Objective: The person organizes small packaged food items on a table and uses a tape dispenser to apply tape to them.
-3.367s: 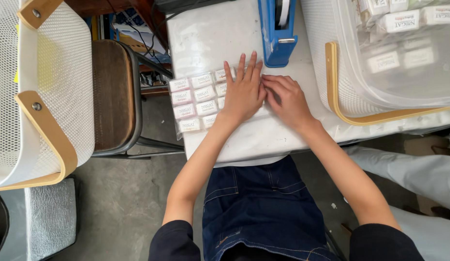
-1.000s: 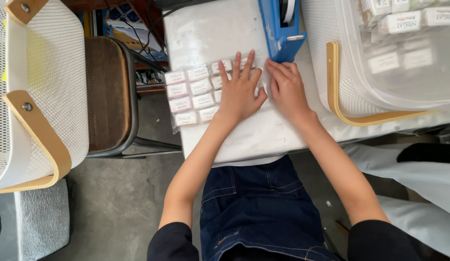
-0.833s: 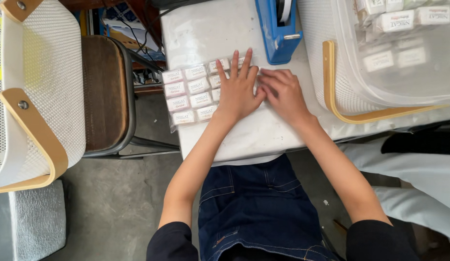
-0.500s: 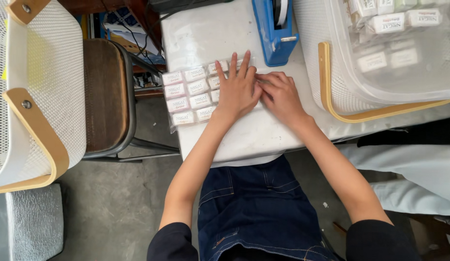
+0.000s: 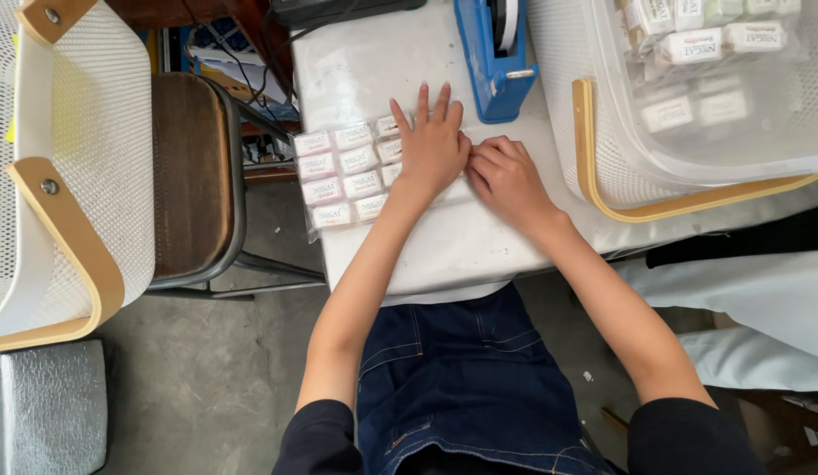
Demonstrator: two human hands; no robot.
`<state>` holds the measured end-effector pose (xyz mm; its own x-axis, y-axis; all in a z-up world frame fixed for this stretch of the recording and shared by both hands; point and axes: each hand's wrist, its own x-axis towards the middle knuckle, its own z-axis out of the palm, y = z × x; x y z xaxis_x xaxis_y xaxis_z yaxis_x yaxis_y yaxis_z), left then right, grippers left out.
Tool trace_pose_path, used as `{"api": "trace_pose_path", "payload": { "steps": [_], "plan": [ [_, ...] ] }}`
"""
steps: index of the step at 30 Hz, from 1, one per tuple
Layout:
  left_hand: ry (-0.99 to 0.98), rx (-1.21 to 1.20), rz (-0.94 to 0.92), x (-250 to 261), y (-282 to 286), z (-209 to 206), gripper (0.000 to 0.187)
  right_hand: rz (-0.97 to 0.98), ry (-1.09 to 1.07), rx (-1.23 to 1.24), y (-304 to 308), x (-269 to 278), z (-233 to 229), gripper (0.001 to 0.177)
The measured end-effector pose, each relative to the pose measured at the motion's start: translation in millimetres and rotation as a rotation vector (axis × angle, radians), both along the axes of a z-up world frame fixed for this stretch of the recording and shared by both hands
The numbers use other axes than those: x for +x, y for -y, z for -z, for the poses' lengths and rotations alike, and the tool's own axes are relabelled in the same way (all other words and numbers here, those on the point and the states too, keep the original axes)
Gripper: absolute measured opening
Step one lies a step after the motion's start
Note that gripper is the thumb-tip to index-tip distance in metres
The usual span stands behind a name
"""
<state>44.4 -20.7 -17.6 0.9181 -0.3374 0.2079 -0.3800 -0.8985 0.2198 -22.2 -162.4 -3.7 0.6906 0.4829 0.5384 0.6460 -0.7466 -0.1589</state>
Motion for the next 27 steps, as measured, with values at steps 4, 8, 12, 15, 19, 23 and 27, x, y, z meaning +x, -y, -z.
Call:
{"api": "trace_pose_path", "payload": {
  "steps": [4,8,12,15,19,23,27],
  "plan": [
    [-0.314,-0.016,0.015,14,0,-22,0.028,-0.024,-0.081,0.043,0,-7,-8,0.013],
    [-0.395,0.069,-0.028,19,7,-25,0.04,-0.002,-0.128,0.058,-3,-13,-10,0.021],
    [-0.378,0.073,-0.053,19,12,-18,0.041,-0.013,-0.111,0.046,0,-12,-6,0.018],
    [-0.253,0.131,-0.103,18,18,-2,0.042,0.0,-0.037,-0.013,-2,-13,-6,0.016],
    [-0.053,0.105,-0.143,16,19,14,0.041,0.026,-0.044,-0.054,-2,-15,-4,0.016],
    [0.0,0.019,-0.122,9,13,8,0.041,0.026,-0.13,0.015,-2,-15,-5,0.015],
    [0.021,0.031,-0.117,5,11,3,0.044,-0.027,-0.31,0.284,4,-9,-28,0.014]
  ]
}}
